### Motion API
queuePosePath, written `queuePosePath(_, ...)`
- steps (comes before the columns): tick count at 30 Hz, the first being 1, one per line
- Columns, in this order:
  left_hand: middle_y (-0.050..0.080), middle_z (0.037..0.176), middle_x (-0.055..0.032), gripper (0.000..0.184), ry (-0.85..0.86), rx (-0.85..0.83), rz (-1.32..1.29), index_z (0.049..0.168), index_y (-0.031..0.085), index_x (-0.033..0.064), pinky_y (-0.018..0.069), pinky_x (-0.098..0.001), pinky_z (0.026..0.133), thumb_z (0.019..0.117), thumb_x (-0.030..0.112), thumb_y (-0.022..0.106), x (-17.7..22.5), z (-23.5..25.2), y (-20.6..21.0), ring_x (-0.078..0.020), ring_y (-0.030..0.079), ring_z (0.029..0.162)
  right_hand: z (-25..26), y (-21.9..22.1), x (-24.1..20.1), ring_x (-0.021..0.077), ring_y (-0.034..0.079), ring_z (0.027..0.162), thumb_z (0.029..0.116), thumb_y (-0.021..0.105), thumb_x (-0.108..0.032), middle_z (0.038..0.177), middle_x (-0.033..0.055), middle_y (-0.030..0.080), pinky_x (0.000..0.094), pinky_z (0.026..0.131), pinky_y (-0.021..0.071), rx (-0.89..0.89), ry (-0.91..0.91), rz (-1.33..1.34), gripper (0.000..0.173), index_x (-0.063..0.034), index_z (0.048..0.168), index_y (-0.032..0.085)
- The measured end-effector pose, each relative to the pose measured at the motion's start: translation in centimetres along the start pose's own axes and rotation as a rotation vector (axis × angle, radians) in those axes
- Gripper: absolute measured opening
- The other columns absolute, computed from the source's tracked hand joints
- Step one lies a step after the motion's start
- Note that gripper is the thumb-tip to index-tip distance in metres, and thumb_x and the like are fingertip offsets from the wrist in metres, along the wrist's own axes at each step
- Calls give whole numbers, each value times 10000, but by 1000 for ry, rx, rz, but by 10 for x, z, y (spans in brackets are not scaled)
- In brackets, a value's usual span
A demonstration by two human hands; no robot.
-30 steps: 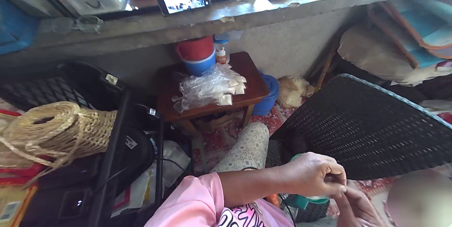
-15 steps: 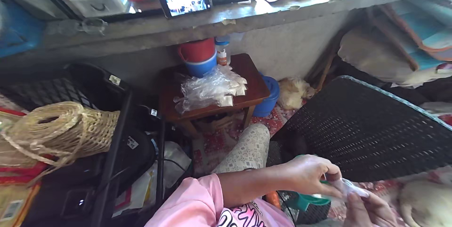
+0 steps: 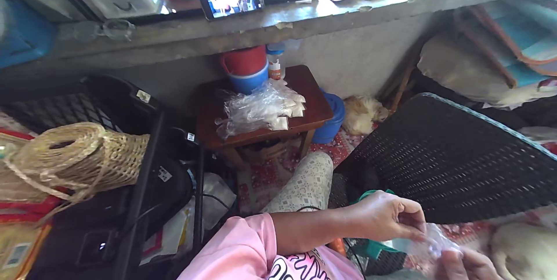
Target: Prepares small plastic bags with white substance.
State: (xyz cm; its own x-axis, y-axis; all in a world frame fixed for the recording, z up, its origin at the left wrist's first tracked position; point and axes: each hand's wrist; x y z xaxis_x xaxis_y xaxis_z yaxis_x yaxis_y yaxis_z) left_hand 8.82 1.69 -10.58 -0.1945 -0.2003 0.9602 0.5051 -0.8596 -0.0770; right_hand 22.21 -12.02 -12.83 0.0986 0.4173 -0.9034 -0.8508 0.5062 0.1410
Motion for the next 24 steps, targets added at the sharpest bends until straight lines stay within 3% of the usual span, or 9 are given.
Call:
queuePosePath(5, 647, 871, -111, 141, 111, 118, -153, 1027, 636, -90, 540, -289, 773, 992, 47, 628, -3, 0, 11, -114, 628, 796, -4, 7, 5, -39, 663, 850, 1050, 577, -280, 928, -179, 714, 157, 785, 558, -23, 38, 42, 149, -298, 1020, 722)
queuePosePath(7, 601, 828, -95, 125, 187, 156, -155, 1013, 610, -89, 509, -263, 711, 1006, 35, 595, -8, 0, 17, -100, 577, 741, -6, 12, 6, -43, 673, 865, 1056, 560, -320, 932, -192, 723, 160, 791, 564, -7, 43, 36, 176, -327, 1012, 731)
queuePosePath(9, 576, 797, -94, 106, 255, 183, -125, 992, 604, -90, 475, -249, 668, 1004, 14, 586, -13, 1, 21, -97, 541, 705, -4, 13, 4, -51, 664, 889, 1073, 525, -238, 952, -193, 718, 151, 816, 549, 22, -1, 4, 219, -302, 1010, 725)
queuePosePath(12, 584, 807, -101, 107, 253, 187, -116, 995, 609, -96, 479, -252, 689, 1003, 9, 589, -22, 1, 24, -99, 547, 722, 1, 7, 2, -39, 641, 774, 1051, 484, -66, 920, -153, 710, 136, 709, 535, 43, -65, -83, 261, -208, 990, 694)
queuePosePath(13, 588, 821, -101, 111, 231, 188, -128, 994, 612, -92, 484, -255, 700, 1004, 17, 592, -25, 2, 24, -101, 551, 735, 2, 4, 2, -28, 651, 789, 1039, 498, -46, 932, -143, 717, 145, 721, 544, 37, -80, -106, 252, -192, 994, 699)
queuePosePath(17, 609, 906, -115, 140, 186, 183, -188, 1001, 621, -98, 505, -262, 763, 1012, 33, 576, -28, 3, 23, -108, 578, 810, 2, 1, 2, 6, 690, 866, 1002, 620, -57, 956, -130, 732, 196, 809, 586, 25, -46, -161, 147, -185, 1018, 692)
queuePosePath(21, 587, 841, -98, 124, 171, 198, -192, 1017, 601, -84, 506, -262, 702, 1029, 30, 553, -25, 2, 25, -104, 570, 742, 0, 3, 4, 41, 695, 894, 960, 670, -29, 1000, -91, 736, 233, 827, 596, -35, 78, -29, 196, -148, 1115, 685)
queuePosePath(24, 616, 877, -126, 121, 217, 201, -127, 1010, 622, -93, 509, -280, 748, 1016, 15, 569, -26, 2, 27, -127, 586, 789, -1, 4, 4, 45, 699, 881, 942, 703, -85, 986, -88, 742, 245, 818, 600, -44, 208, 51, 190, -169, 1111, 693)
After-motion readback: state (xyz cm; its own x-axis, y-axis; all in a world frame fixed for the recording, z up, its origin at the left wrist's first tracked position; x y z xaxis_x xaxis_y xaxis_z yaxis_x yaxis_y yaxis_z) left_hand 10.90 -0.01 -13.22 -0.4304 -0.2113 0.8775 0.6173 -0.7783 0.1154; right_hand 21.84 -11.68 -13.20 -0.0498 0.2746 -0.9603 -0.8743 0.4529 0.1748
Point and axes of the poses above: each hand's wrist, its own z-axis towards the middle knuckle, its own y-axis out of the palm, x = y × z
